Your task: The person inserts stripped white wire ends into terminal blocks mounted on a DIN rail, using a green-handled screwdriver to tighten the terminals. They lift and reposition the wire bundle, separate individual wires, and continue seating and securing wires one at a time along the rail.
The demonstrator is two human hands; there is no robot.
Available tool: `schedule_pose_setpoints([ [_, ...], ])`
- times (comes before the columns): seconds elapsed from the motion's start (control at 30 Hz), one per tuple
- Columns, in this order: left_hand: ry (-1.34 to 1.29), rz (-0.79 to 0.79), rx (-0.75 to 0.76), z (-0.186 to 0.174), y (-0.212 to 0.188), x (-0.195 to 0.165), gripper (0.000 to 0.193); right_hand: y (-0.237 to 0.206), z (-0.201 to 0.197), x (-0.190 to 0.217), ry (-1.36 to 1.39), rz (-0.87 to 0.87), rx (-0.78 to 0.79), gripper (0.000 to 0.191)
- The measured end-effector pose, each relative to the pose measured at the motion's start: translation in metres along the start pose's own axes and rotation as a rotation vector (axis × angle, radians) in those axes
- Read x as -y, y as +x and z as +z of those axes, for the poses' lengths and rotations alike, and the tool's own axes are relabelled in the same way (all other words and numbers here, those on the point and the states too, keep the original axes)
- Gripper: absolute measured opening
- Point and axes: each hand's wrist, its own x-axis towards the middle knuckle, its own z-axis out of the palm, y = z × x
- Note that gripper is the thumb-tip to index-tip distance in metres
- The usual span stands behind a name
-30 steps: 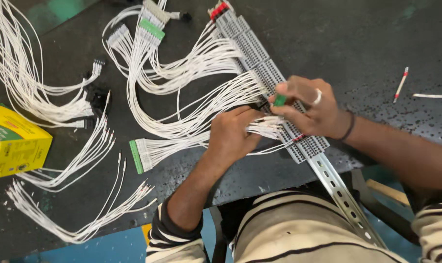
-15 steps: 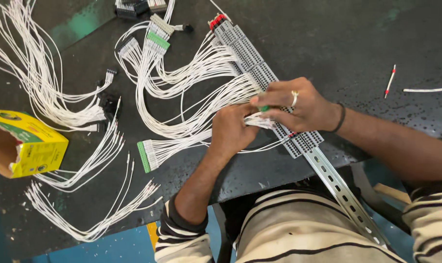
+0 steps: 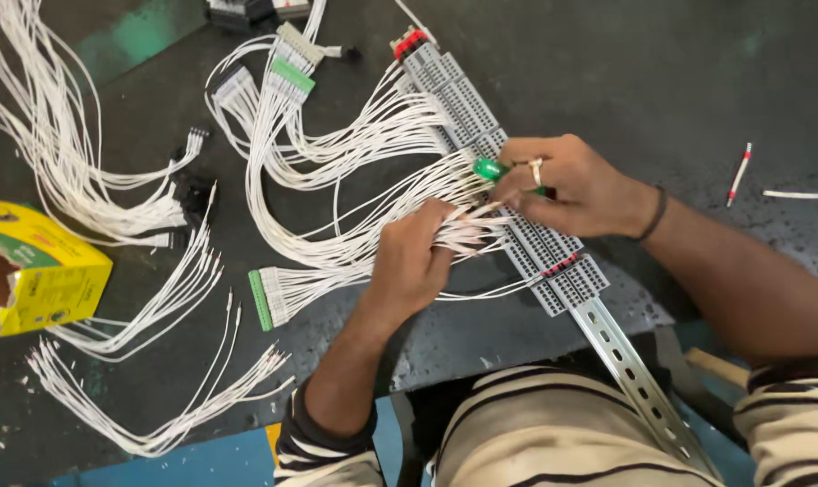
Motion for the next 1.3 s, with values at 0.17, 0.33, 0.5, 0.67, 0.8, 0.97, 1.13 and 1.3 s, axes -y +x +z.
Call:
schedule_pose_setpoints([
  [0.17,0.018,-0.059,-0.001,0.003,0.003,-0.004,0.026,-0.002,-0.004,0.005,0.072,0.042,0.123,0.025],
  [0.33,-0.005,0.083,-0.08,0.002,0.007,-0.011,0.025,0.0,-0.004,0.004,0.067,-0.057,0.053,0.021],
  [0.5,-0.026,0.099,-0.111,0.004,0.005,-0.009,0.023,0.0,0.0,0.001,0.023,0.005,0.087,0.015],
  [0.67,0.117,0.059,-0.124,0.011,0.004,-0.004,0.031,-0.003,-0.006,0.007,0.102,0.189,-0.227,0.026],
  [0.8,0.16,-0.04,-0.05,0.015,0.003,-0.003,0.027,-0.003,-0.002,0.008,0.169,0.002,-0.3,0.05],
  [0.97,0.195,-0.058,-0.042,0.02,0.004,-0.003,0.026,-0.006,0.011,0.003,0.21,-0.046,-0.23,0.068],
  [1.13,0.152,0.009,-0.056,0.022,0.006,-0.002,0.03,-0.008,0.018,0.011,-0.084,0.014,-0.154,0.051],
  [1.3,0.195,-0.048,-0.035,0.021,0.008,-0.005,0.024,-0.017,0.036,0.022,0.171,0.171,-0.252,0.022],
])
